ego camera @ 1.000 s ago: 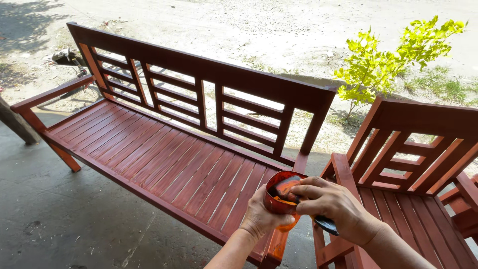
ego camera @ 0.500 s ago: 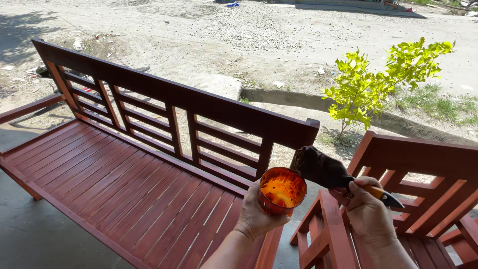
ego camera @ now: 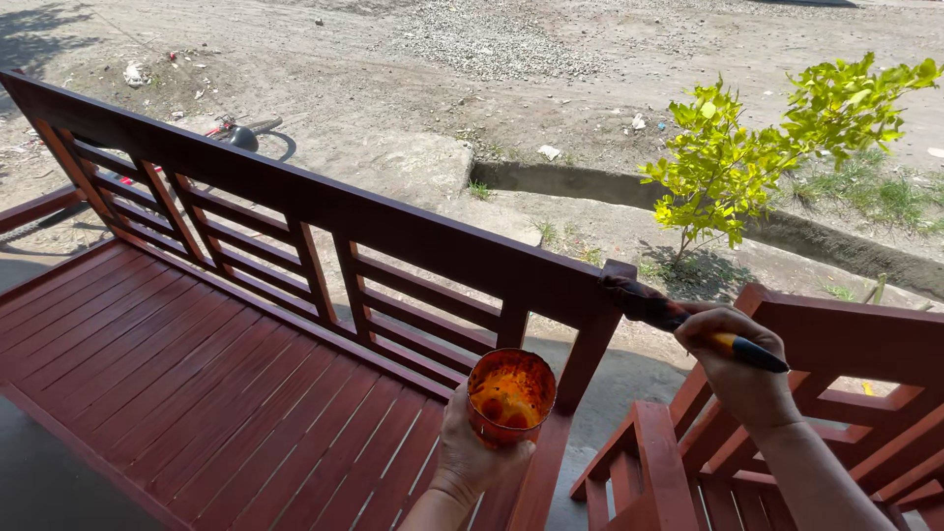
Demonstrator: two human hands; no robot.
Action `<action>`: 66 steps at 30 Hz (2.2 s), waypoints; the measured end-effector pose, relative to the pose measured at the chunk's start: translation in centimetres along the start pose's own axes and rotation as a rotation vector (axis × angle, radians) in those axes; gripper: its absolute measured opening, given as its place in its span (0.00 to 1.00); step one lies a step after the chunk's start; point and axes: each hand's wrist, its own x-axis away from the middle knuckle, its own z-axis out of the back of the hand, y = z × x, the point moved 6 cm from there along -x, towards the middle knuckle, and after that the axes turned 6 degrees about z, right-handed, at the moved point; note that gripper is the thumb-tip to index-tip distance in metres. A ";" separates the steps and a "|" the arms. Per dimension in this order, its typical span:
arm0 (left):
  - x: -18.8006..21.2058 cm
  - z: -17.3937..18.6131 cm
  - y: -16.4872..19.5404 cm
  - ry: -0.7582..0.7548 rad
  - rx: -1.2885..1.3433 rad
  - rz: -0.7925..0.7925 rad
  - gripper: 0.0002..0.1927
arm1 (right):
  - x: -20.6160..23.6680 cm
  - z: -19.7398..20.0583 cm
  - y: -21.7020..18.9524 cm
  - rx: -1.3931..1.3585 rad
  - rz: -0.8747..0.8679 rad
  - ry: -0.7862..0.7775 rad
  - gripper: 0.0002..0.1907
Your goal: The person applies reddish-brown paint to a wooden bench using a brush. They repeatedly dip the brush into a small container and coat the bench's seat slats, side rails, legs, and backrest. The bench is outdoors under a sheltered area.
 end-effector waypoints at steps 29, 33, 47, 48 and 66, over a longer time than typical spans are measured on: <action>1.5 -0.3 -6.9 -0.056 -0.014 0.197 0.54 | 10.7 -13.2 10.2 0.517 -0.094 -0.571 0.09; 1.9 0.1 -7.9 -0.067 -0.055 0.210 0.54 | 13.5 -14.6 12.2 0.570 -0.152 -0.619 0.10; 1.2 -1.0 -4.6 -0.179 0.014 0.246 0.52 | 6.2 -8.4 2.7 0.641 0.089 -0.385 0.14; 1.1 -1.1 -3.9 -0.174 -0.008 0.230 0.53 | 5.2 -7.6 1.2 0.628 0.107 -0.349 0.14; 0.7 -0.7 -5.5 -0.072 -0.032 0.090 0.51 | 7.8 -9.2 -2.2 0.913 0.506 -0.063 0.11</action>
